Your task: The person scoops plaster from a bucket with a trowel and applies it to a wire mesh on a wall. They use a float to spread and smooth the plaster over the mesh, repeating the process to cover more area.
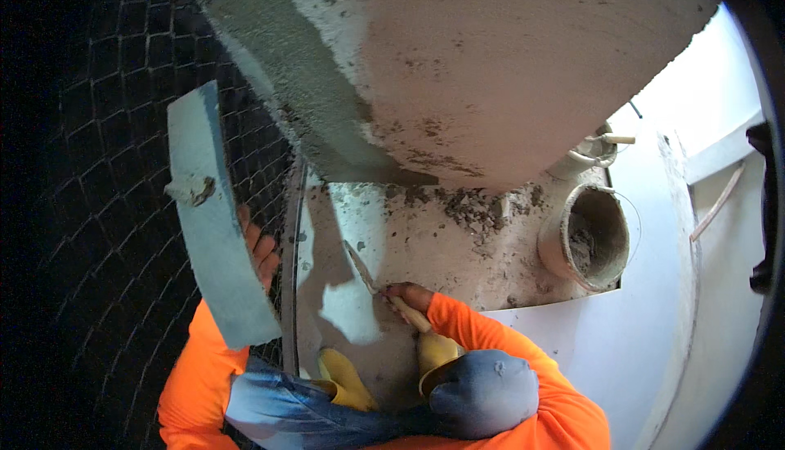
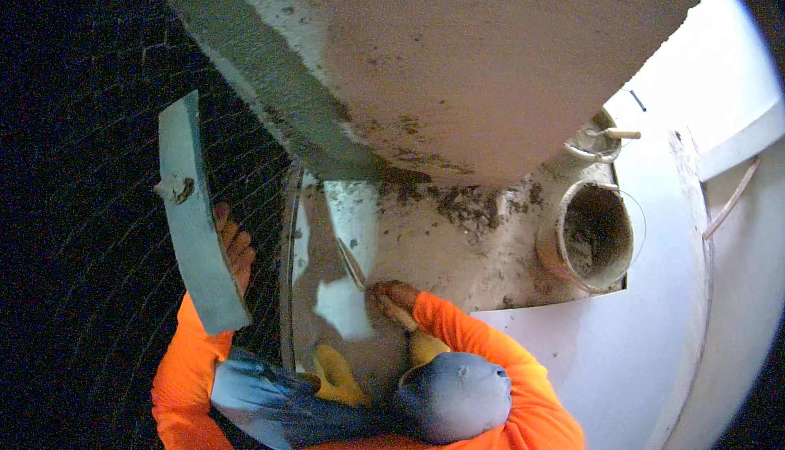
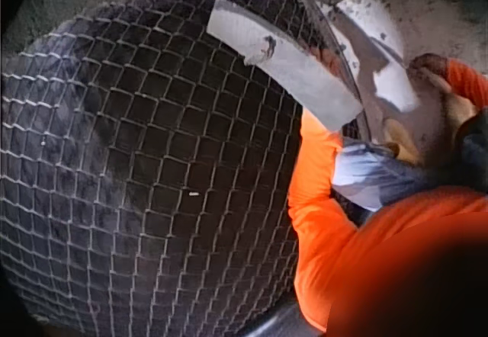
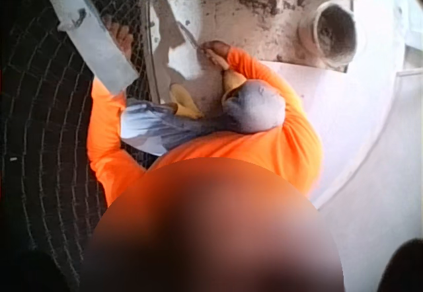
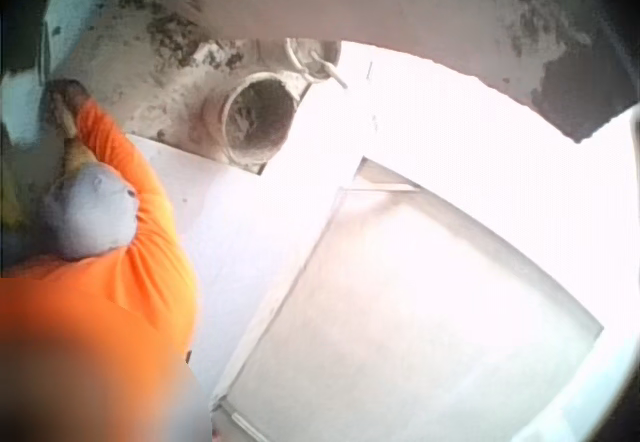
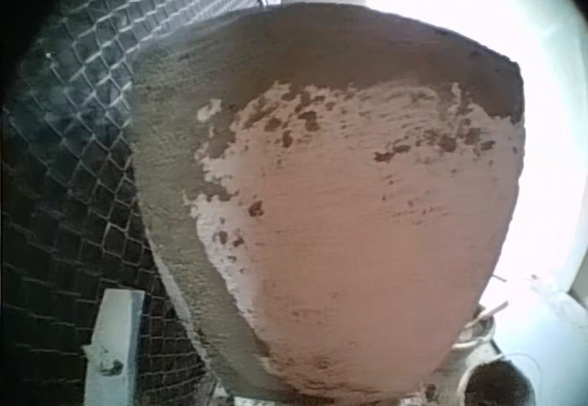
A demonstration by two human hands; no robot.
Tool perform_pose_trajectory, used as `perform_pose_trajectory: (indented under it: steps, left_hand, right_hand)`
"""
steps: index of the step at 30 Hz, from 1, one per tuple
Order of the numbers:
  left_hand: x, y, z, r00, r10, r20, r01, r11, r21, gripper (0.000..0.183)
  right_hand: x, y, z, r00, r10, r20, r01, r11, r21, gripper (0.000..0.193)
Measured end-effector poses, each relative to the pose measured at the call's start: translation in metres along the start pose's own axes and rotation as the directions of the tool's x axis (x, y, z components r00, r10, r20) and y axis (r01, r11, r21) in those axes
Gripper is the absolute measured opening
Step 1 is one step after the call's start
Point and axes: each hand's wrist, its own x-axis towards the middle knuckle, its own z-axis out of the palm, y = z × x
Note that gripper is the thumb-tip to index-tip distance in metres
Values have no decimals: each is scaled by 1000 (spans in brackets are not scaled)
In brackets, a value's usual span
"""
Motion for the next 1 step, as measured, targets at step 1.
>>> perform_pose_trajectory:
  steps: [1]
  left_hand:
    - [-4,-1,-1,999,24,36,-26,999,37,48]
  right_hand:
    - [10,6,-12,999,-28,-16,29,993,114,32]
